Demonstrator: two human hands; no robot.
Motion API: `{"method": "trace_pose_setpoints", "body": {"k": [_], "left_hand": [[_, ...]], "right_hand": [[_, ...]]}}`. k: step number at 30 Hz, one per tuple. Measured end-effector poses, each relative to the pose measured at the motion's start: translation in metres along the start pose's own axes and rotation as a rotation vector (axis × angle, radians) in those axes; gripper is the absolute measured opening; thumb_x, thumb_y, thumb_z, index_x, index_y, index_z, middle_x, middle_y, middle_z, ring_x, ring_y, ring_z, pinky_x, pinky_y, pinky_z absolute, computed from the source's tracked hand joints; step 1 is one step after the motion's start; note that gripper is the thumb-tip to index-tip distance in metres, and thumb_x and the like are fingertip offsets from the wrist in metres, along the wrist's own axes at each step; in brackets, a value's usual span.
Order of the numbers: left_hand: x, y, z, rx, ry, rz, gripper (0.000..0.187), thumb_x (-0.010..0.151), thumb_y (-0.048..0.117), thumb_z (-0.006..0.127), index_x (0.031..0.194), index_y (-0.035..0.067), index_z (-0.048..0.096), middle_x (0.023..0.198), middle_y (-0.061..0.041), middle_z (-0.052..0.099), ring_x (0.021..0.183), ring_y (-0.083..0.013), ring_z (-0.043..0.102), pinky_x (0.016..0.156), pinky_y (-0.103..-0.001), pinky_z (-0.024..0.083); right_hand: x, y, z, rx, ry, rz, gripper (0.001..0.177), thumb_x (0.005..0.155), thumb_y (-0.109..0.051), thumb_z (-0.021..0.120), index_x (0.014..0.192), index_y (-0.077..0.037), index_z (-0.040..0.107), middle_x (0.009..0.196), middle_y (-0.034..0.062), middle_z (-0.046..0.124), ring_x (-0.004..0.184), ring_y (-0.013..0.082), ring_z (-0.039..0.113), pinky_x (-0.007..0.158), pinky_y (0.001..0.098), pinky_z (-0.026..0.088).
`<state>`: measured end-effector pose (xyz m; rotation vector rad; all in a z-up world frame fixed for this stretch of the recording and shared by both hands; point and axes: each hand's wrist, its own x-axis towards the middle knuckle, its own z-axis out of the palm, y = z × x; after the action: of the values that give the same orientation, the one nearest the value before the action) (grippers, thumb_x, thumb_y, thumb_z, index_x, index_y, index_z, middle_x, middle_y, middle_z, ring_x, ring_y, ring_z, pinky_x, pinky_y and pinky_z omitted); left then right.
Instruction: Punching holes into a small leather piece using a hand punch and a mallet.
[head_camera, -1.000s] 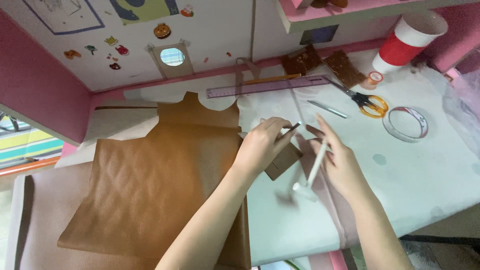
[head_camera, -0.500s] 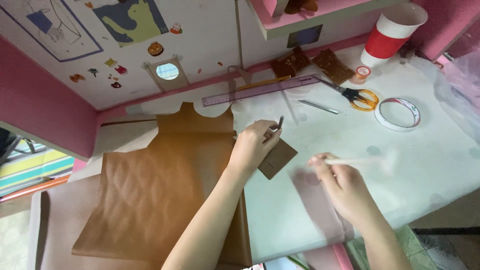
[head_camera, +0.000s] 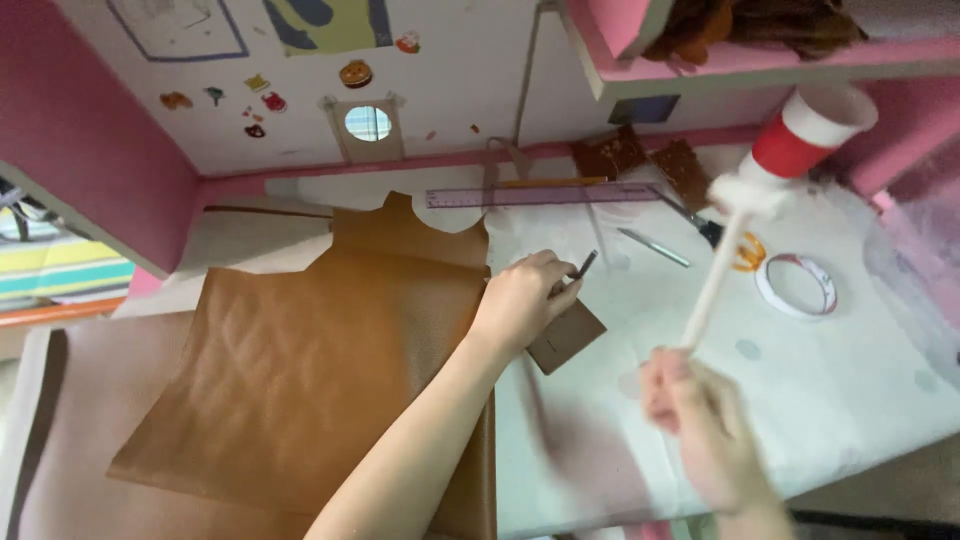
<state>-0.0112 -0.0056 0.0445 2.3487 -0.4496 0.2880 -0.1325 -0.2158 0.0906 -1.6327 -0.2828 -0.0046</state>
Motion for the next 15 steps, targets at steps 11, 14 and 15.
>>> {"method": "trace_pose_setpoints", "body": {"k": [11,14,15], "left_hand": [[0.002,-0.011,0.015,0.15,-0.014,0.005,0.021,0.098,0.036,0.061,0.091,0.019,0.071,0.083,0.003,0.067,0.067,-0.0256,0.06,0.042,-0.043,0.044],[0.001,-0.007,0.008,0.135,-0.063,-0.018,0.024,0.099,0.034,0.058,0.085,0.017,0.067,0.08,0.001,0.066,0.069,-0.0253,0.06,0.045,-0.042,0.044],[0.001,-0.006,0.006,0.13,-0.079,-0.022,0.026,0.099,0.033,0.057,0.081,0.016,0.064,0.077,0.0,0.064,0.066,-0.0246,0.059,0.045,-0.041,0.042]], "right_hand": [[-0.003,-0.004,0.047,0.276,0.044,0.105,0.052,0.108,-0.043,0.04,0.067,-0.012,0.028,0.062,-0.0016,0.017,0.05,0.0128,0.018,0.047,0.0296,0.011],[-0.001,0.009,0.05,0.323,0.05,0.334,0.053,0.108,-0.042,0.043,0.068,-0.013,0.024,0.062,-0.0011,0.015,0.05,0.0124,0.013,0.047,0.0305,0.007],[0.0,0.013,0.051,0.33,0.018,0.489,0.053,0.11,-0.039,0.042,0.069,-0.013,0.022,0.06,-0.0005,0.015,0.051,0.0121,0.009,0.047,0.0306,0.006]]}}
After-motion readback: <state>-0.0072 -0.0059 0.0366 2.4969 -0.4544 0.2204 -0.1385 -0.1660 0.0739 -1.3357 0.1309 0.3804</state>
